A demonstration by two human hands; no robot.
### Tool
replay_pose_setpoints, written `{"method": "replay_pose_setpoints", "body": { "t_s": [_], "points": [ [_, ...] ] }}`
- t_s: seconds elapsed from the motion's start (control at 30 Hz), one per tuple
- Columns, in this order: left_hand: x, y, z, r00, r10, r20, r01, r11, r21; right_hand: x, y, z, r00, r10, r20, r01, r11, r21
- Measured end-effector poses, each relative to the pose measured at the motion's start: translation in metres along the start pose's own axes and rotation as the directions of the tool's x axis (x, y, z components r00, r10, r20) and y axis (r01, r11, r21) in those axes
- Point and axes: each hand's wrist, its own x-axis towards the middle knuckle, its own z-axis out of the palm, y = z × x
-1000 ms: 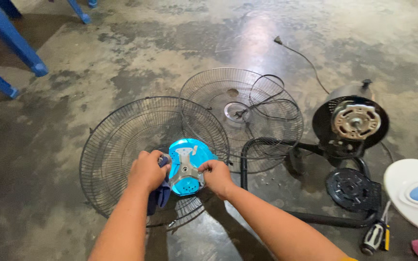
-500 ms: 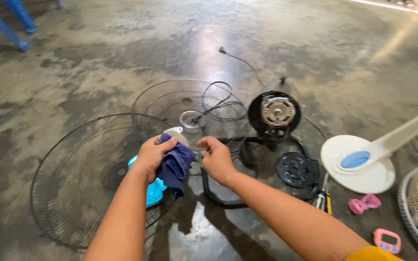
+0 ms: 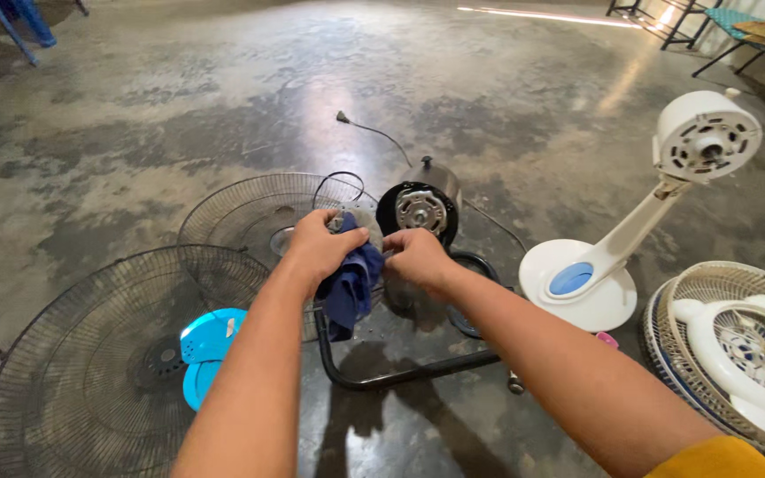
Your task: The person wipes several disassembled electric fan components with a cloth, including a black plastic rear cover, a metal mounting bracket, and blue fan blades. The person handles each part individually, turning them over to clean multiple surfaces, then places them back on the floor.
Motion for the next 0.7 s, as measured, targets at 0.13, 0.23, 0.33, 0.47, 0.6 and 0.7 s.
{"method": "replay_pose_setpoints", "body": {
  "t_s": [0.13,0.23,0.33,0.47,0.6,0.7],
  "points": [
    [0.003,0.019,0.03,0.986,-0.038,-0.162,0.03,0.998,-0.051,0.008,0.001,-0.037,0.979,0.126,-0.163,-0.117,0.991,0.069],
    [0.002,0.03,0.05,0.943,-0.171,-0.287,0.087,0.955,-0.282,0.005,0.001,-0.065,0.953,0.21,-0.22,-0.155,0.958,0.243],
    [-0.005,0.04,0.065,0.913,-0.198,-0.356,0.06,0.93,-0.364,0.0,-0.001,-0.087,0.951,0.253,-0.176,-0.163,0.898,0.41],
    [-0.015,0.056,0.08,0.909,-0.019,-0.416,-0.033,0.992,-0.119,-0.007,0.0,-0.102,0.948,0.311,-0.067,-0.206,0.76,0.616],
    [-0.022,0.068,0.111,0.904,0.147,-0.401,-0.098,0.985,0.141,-0.006,0.006,-0.107,0.977,0.21,-0.03,-0.142,0.751,0.645],
    [-0.023,0.067,0.139,0.747,0.519,-0.415,-0.49,0.852,0.183,0.001,0.01,-0.11,0.993,0.101,-0.067,-0.031,0.745,0.667]
  ]
}}
